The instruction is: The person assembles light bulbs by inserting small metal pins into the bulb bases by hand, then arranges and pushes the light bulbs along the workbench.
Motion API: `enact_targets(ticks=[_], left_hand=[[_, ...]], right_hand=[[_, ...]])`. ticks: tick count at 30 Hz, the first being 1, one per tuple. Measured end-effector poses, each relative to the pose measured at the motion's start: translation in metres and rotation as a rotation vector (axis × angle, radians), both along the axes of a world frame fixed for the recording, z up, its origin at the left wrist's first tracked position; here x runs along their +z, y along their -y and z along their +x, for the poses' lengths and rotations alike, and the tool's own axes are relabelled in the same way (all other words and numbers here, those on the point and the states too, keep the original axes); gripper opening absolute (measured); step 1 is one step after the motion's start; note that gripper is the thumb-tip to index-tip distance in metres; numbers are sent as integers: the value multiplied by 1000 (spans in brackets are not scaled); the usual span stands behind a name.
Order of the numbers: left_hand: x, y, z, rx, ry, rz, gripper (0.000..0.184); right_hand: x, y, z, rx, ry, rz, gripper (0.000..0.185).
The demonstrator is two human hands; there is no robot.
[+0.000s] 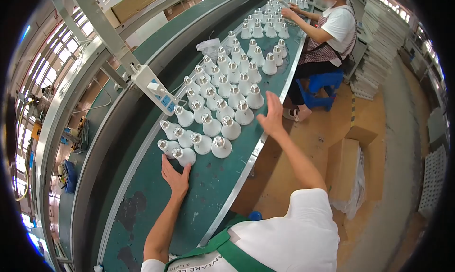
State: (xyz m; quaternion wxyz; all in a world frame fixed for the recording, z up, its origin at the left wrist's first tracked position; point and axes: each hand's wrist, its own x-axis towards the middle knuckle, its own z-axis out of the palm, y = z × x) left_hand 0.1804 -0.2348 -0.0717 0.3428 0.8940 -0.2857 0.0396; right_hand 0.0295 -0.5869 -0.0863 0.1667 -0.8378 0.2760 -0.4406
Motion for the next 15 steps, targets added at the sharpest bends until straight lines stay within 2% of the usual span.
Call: enact_targets(ticks=[1, 4, 5, 7, 11, 15], left_hand=[[-6, -1, 4, 16, -1, -15, 100], [-5, 4, 11, 69, -67, -61, 108], [-1, 6, 17, 35, -78, -129, 113], [5, 13, 26, -23, -159, -220, 125], [10, 15, 34, -131, -226, -274, 127], [11, 22, 27, -155, -228, -175, 128]], right_hand=[[-5, -12, -5, 21, -104, 50, 90], [3, -52, -6, -18, -170, 149, 105], [12, -60, -5, -32, -264, 225, 119], [14, -71, 3, -68, -350, 267, 122], [20, -70, 15, -125, -447, 359, 128], [21, -60, 12, -138, -498, 315, 132]])
